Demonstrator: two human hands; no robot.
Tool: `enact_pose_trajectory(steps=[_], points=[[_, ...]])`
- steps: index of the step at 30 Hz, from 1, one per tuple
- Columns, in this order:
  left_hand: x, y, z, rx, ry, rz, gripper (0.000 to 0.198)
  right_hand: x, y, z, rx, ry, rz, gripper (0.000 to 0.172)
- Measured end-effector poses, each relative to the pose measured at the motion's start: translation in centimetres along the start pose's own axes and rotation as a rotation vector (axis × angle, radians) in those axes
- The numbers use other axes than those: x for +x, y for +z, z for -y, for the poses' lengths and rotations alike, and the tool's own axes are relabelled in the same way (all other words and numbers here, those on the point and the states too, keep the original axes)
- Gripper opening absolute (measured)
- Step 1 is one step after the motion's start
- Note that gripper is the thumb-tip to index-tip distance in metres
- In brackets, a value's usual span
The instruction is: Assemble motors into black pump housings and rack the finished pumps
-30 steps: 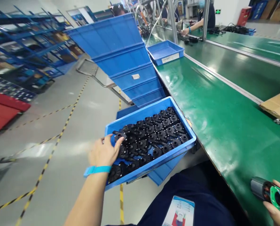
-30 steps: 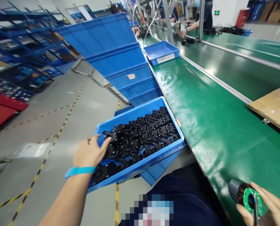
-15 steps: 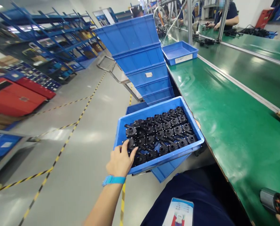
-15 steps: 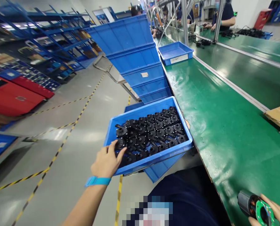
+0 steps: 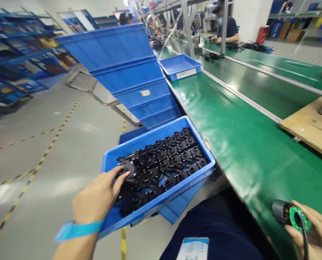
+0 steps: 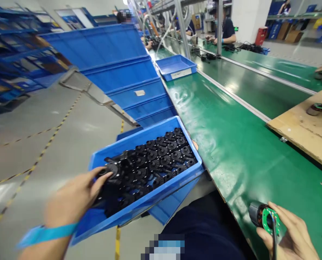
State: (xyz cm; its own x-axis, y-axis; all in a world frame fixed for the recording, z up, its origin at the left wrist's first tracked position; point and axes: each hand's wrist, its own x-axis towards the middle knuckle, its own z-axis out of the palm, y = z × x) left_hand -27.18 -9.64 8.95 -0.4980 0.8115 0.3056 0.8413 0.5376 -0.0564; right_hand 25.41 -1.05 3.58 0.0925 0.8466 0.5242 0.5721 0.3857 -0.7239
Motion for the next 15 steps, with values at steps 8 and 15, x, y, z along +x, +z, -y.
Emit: enact_pose_trajectory(steps=[8, 15], points=[[8.6, -2.3, -20.6, -0.683, 0.619, -0.138, 0.043, 1.6, -1.0, 1.9, -0.037, -0.074, -0.071, 0.048], [11.1, -0.4, -38.4, -0.779, 0.942, 0.077, 0.053, 2.9, -1.7, 3.0, -0.077, -0.095, -0.244, 0.057]])
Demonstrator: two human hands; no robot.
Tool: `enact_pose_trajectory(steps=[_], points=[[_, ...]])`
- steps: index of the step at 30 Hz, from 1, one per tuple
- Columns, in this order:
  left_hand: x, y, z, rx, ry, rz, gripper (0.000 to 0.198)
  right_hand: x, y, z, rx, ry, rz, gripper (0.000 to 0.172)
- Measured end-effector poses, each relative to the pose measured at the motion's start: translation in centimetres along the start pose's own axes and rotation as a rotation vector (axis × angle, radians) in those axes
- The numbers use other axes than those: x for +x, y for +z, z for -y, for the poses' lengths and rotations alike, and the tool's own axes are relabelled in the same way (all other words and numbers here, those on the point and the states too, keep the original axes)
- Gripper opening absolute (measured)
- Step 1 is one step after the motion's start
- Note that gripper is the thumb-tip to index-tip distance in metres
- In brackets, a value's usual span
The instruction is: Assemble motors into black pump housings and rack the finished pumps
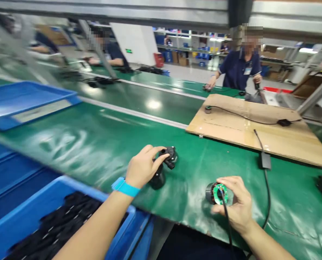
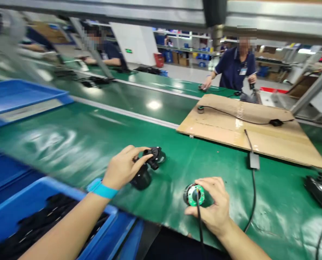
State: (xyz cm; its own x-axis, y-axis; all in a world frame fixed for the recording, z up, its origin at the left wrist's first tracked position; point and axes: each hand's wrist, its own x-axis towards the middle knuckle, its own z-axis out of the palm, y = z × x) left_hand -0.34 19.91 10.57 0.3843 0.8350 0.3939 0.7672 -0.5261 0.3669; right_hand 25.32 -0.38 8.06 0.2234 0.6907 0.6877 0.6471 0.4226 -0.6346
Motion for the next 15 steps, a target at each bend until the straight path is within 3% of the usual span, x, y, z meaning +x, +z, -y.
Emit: enact_pose_trajectory(steps=[4, 7, 11, 15], points=[[3.1, 0.5, -2.3, -0.058, 0.129, -0.081, 0.051, 0.9, -0.2, 0.3, -0.004, 0.018, -0.075, 0.06], [3.0, -0.8, -4.8, -0.231, 0.106, -0.203, 0.043, 1.3, -0.7, 0.4, -0.017, 0.046, -0.122, 0.064], [-0.1, -1.2, -8.1, -0.861, -0.315, -0.229, 0.032, 1.7, -1.5, 0.6, -0.037, 0.049, -0.172, 0.062], [-4.4, 1.3, -10.2, -1.562, -0.881, -0.029, 0.027, 1.9, -2.4, 0.9, -0.069, 0.008, -0.186, 0.06]])
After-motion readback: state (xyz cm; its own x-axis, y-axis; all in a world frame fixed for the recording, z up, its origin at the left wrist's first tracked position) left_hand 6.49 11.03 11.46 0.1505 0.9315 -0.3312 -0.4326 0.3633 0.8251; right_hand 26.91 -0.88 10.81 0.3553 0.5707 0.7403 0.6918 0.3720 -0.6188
